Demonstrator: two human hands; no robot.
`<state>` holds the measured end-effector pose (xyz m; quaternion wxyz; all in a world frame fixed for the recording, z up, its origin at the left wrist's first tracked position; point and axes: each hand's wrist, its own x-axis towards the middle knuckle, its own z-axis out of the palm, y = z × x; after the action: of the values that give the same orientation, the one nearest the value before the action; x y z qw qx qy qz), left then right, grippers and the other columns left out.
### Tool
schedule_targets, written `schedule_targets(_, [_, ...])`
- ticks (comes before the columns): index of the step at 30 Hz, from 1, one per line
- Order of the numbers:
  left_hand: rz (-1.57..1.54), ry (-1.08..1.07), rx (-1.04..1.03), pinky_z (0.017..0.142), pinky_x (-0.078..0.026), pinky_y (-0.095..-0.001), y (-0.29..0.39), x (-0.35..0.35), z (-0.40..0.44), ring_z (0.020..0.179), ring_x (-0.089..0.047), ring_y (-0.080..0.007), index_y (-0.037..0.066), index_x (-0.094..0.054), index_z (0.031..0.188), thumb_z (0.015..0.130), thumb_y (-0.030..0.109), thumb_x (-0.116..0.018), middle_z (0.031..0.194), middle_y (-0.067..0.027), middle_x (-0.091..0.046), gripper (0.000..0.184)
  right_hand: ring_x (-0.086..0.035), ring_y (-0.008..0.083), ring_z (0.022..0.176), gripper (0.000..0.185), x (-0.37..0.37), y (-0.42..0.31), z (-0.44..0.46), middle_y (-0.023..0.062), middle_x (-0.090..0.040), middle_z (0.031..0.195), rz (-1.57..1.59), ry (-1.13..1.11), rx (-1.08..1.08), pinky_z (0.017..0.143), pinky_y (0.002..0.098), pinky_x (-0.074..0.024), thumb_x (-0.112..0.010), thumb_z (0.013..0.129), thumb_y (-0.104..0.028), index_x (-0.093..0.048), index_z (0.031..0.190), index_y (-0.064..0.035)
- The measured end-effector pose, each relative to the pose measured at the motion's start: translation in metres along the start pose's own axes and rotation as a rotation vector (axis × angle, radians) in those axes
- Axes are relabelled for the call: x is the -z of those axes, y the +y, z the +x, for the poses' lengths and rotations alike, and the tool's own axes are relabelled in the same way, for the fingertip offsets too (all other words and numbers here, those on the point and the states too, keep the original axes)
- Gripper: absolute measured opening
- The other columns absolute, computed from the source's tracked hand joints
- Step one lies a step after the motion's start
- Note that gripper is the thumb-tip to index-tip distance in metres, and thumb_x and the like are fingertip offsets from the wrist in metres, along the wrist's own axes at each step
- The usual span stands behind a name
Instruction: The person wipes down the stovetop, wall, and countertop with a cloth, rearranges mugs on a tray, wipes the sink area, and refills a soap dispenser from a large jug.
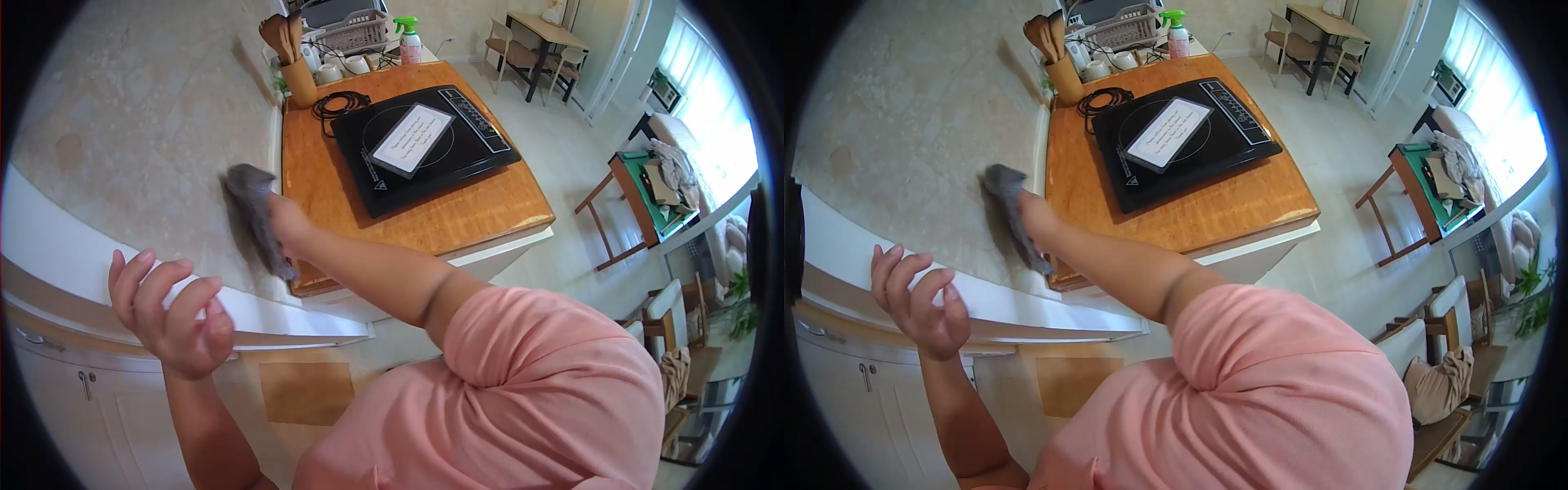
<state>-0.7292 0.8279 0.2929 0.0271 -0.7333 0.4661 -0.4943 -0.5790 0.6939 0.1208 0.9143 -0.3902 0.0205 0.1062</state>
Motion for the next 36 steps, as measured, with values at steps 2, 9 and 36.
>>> schedule_targets(2, [-0.206, 0.034, 0.212, 0.105, -0.037, -0.0573, 0.015, -0.008, -0.005, 0.112, -0.050, -0.0337, 0.011, -0.061, 0.095, 0.078, 0.009, -0.054, 0.105, -0.0114, -0.057, 0.018, -0.049, 0.0297, 0.127, 0.043, 0.036, -0.028, -0.044, 0.0178, -0.055, 0.135, -0.006, -0.076, -0.075, 0.108, 0.0389, -0.0373, -0.044, 0.098, -0.021, -0.051, 0.135, 0.0007])
schedule_targets(9, [-0.618, -0.099, 0.592, 0.095, -0.044, -0.0423, 0.086, -0.118, 0.065, 0.106, -0.055, -0.0346, -0.001, -0.060, 0.113, 0.090, 0.016, -0.060, 0.110, -0.0175, -0.060, 0.029, -0.044, 0.0342, 0.132, 0.049, 0.118, -0.040, -0.102, 0.0199, -0.051, 0.140, -1.247, -0.665, 0.721, 0.111, 0.0455, -0.0339, -0.046, 0.098, -0.033, -0.052, 0.136, -0.0015])
schedule_targets(36, [-0.549, 0.134, 1.735, 0.067, -0.054, -0.0271, 0.118, -0.147, -0.060, 0.080, -0.063, -0.0135, 0.002, -0.057, 0.117, 0.093, 0.009, -0.065, 0.095, -0.0094, -0.064, 0.027, -0.032, 0.0308, 0.144, 0.070, 0.324, -0.220, -0.263, 0.0128, -0.035, 0.155, -2.301, -0.466, 0.325, 0.118, 0.0479, -0.0224, -0.059, 0.091, -0.047, -0.040, 0.148, -0.0108])
